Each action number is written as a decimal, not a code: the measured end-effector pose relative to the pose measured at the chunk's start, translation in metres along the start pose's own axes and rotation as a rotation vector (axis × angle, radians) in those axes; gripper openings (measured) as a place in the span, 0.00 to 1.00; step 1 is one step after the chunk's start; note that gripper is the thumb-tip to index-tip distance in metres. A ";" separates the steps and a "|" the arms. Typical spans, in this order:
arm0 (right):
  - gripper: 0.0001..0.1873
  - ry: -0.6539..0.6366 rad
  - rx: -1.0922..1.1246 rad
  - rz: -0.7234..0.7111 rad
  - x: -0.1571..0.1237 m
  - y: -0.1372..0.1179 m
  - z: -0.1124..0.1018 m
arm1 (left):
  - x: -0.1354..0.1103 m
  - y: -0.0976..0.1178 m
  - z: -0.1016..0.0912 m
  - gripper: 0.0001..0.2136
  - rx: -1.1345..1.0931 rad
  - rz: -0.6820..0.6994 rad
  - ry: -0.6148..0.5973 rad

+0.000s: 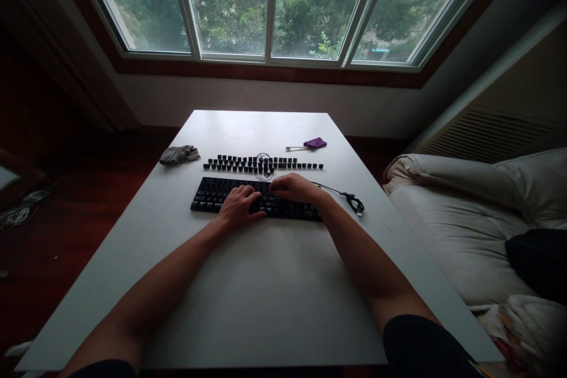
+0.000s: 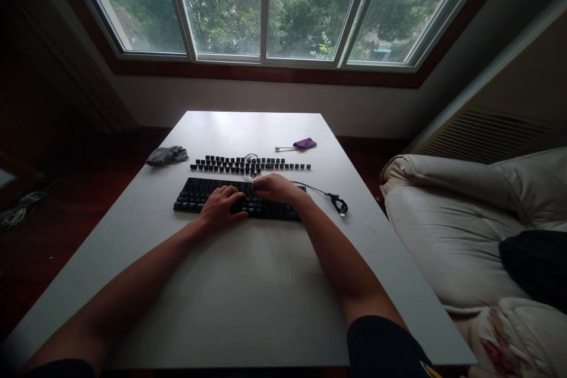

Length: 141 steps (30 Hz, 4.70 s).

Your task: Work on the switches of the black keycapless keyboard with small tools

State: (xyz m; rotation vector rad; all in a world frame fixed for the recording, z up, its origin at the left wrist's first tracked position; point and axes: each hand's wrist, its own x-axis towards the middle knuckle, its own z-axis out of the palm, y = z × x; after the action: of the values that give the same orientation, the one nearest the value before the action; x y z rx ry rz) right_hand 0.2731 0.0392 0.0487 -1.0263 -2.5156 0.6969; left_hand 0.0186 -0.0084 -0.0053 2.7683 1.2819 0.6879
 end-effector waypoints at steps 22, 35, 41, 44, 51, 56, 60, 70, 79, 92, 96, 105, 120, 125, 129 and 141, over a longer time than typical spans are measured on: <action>0.14 -0.153 0.192 0.123 -0.012 0.014 -0.022 | -0.001 -0.002 0.002 0.24 0.002 0.005 -0.010; 0.17 -0.152 0.412 0.251 -0.006 0.021 -0.008 | 0.000 -0.001 0.003 0.24 -0.026 -0.002 -0.002; 0.18 -0.185 0.491 0.266 -0.004 0.018 -0.005 | 0.001 -0.002 0.004 0.24 -0.022 -0.007 -0.006; 0.18 -0.190 0.413 0.248 -0.005 0.013 -0.007 | 0.001 -0.003 0.004 0.24 -0.017 -0.006 -0.005; 0.15 -0.156 0.207 0.200 -0.003 0.006 -0.004 | 0.001 -0.002 0.005 0.24 -0.022 -0.009 -0.006; 0.14 -0.088 0.178 0.143 -0.004 0.006 -0.004 | 0.001 -0.002 0.004 0.24 -0.023 -0.009 -0.005; 0.14 -0.100 0.188 0.050 -0.007 0.008 -0.014 | 0.001 -0.002 0.004 0.24 -0.037 -0.017 -0.005; 0.17 -0.166 0.296 0.056 -0.005 0.021 -0.012 | 0.001 -0.001 0.002 0.24 -0.035 -0.014 -0.033; 0.22 0.020 0.724 0.181 -0.010 0.028 -0.025 | -0.001 -0.002 0.001 0.24 -0.047 0.001 -0.046; 0.20 -0.004 0.793 0.058 0.004 -0.017 -0.002 | 0.002 0.004 -0.005 0.14 -0.376 -0.165 0.161; 0.19 0.048 0.799 0.025 0.010 -0.022 0.007 | 0.003 0.004 -0.004 0.13 -0.639 -0.229 0.221; 0.14 0.149 0.567 -0.105 0.010 -0.031 0.014 | 0.008 -0.004 0.004 0.14 -1.076 -0.441 0.239; 0.10 0.438 0.015 -0.198 0.012 -0.055 0.050 | 0.005 -0.005 0.002 0.10 -0.943 -0.626 0.429; 0.10 0.470 0.160 -0.182 0.013 -0.057 0.046 | 0.006 -0.007 0.001 0.10 -0.968 -0.648 0.484; 0.11 0.508 0.236 -0.115 0.015 -0.051 0.040 | 0.006 -0.012 0.002 0.10 -0.914 -0.696 0.534; 0.16 0.477 0.474 -0.049 0.019 -0.037 0.046 | 0.004 -0.002 -0.001 0.11 -0.901 -0.540 0.468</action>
State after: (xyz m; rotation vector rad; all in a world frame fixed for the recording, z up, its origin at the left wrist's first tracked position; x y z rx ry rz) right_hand 0.2180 0.0157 0.0338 -0.8332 -1.8429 0.8591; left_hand 0.0193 -0.0043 -0.0028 1.5195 1.2387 1.4345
